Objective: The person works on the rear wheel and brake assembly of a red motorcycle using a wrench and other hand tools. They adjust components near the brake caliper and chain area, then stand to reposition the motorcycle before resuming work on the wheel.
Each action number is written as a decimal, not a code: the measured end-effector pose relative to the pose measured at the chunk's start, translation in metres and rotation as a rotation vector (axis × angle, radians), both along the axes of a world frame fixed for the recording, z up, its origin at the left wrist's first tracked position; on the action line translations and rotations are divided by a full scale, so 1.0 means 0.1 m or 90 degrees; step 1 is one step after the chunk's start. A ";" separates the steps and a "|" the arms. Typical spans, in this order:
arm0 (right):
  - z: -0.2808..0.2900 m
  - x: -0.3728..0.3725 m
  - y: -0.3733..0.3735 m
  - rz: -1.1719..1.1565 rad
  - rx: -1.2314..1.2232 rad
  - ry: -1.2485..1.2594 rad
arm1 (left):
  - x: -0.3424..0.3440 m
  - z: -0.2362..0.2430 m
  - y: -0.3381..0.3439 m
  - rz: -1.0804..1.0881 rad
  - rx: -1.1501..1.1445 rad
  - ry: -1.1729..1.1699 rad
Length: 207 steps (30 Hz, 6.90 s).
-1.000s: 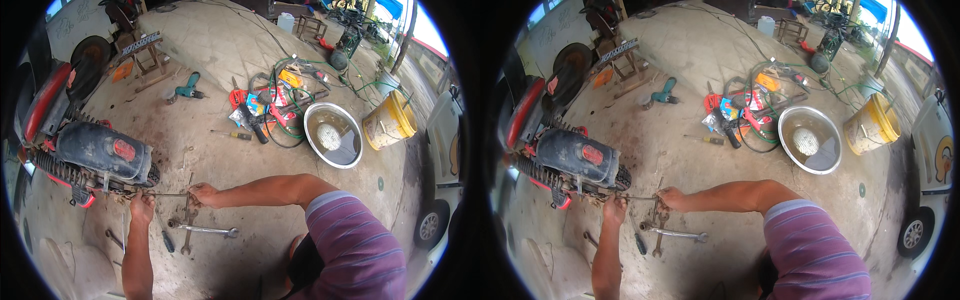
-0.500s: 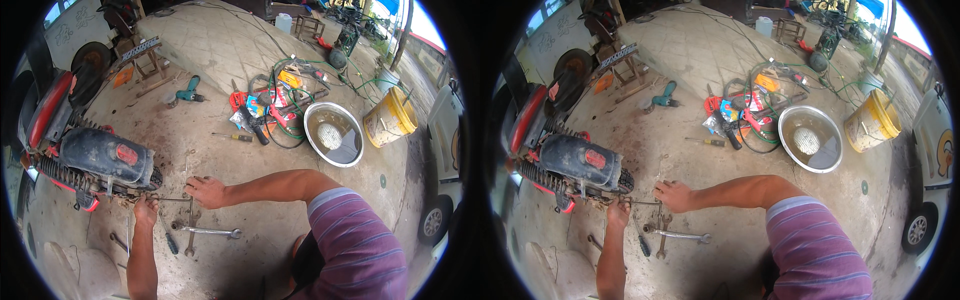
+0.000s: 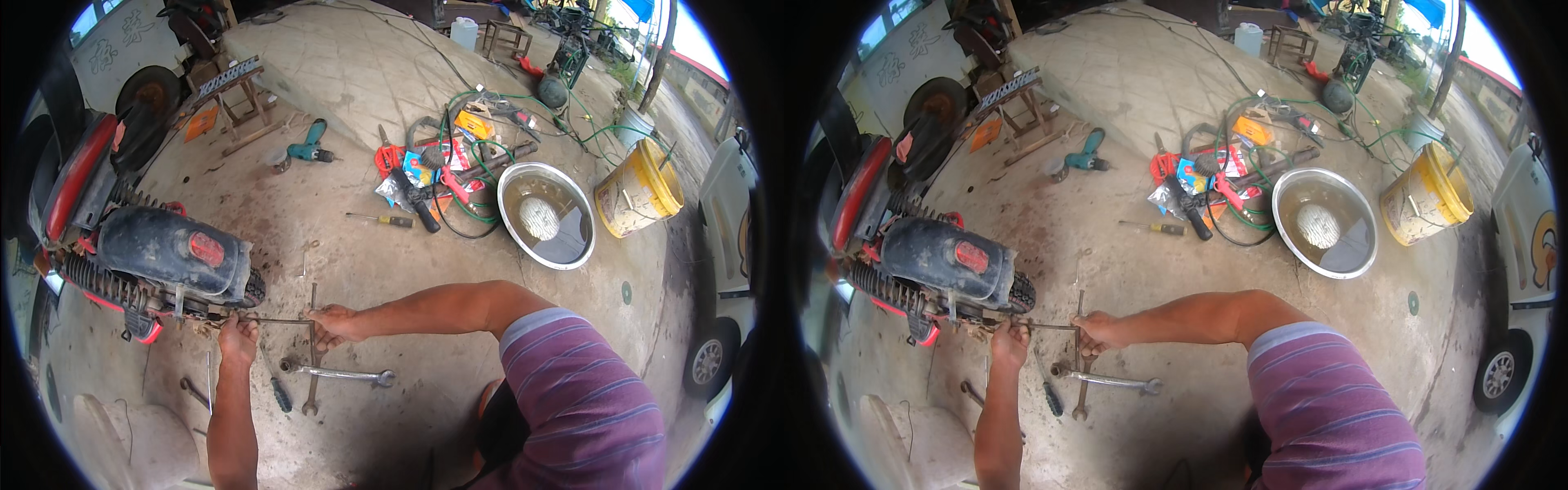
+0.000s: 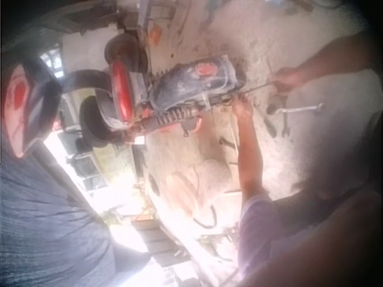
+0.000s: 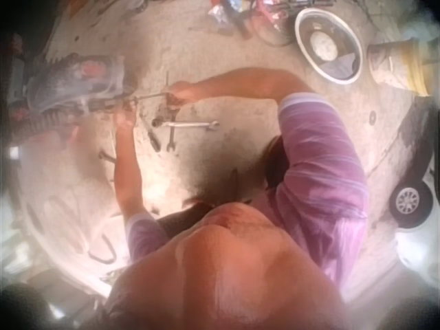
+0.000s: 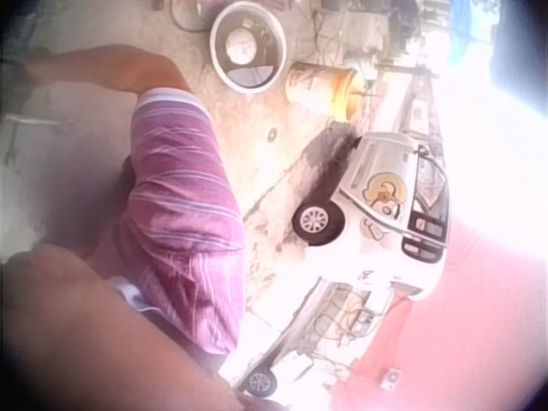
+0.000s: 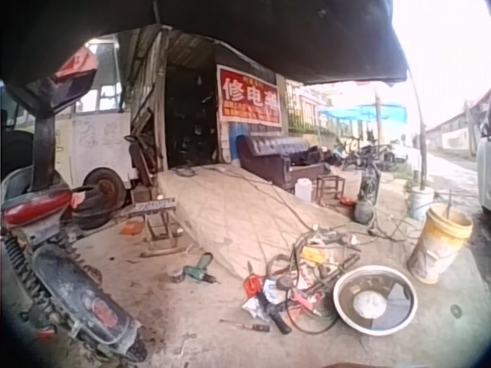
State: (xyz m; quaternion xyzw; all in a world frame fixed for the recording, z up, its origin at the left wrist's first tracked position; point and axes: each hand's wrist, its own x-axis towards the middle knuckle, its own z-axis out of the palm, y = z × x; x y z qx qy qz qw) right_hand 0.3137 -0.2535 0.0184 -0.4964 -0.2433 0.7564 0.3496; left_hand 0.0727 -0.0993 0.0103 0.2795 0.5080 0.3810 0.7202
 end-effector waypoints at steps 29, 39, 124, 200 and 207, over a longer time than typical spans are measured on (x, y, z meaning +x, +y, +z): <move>0.20 0.19 -0.11 0.060 0.378 -0.715 | -0.03 0.10 -0.04 -0.023 0.002 0.002; 0.22 0.25 -0.11 0.209 0.906 -0.906 | 0.01 0.09 -0.04 -0.013 0.004 -0.011; -0.10 -0.07 0.00 -0.043 -0.030 -0.049 | -0.03 0.00 -0.02 -0.025 0.002 -0.019; -0.11 0.21 -0.22 0.024 0.632 -0.799 | -0.07 0.05 -0.03 -0.043 0.029 0.006; 0.08 0.09 0.00 0.183 0.275 -0.401 | -0.09 0.04 0.01 -0.012 -0.010 -0.027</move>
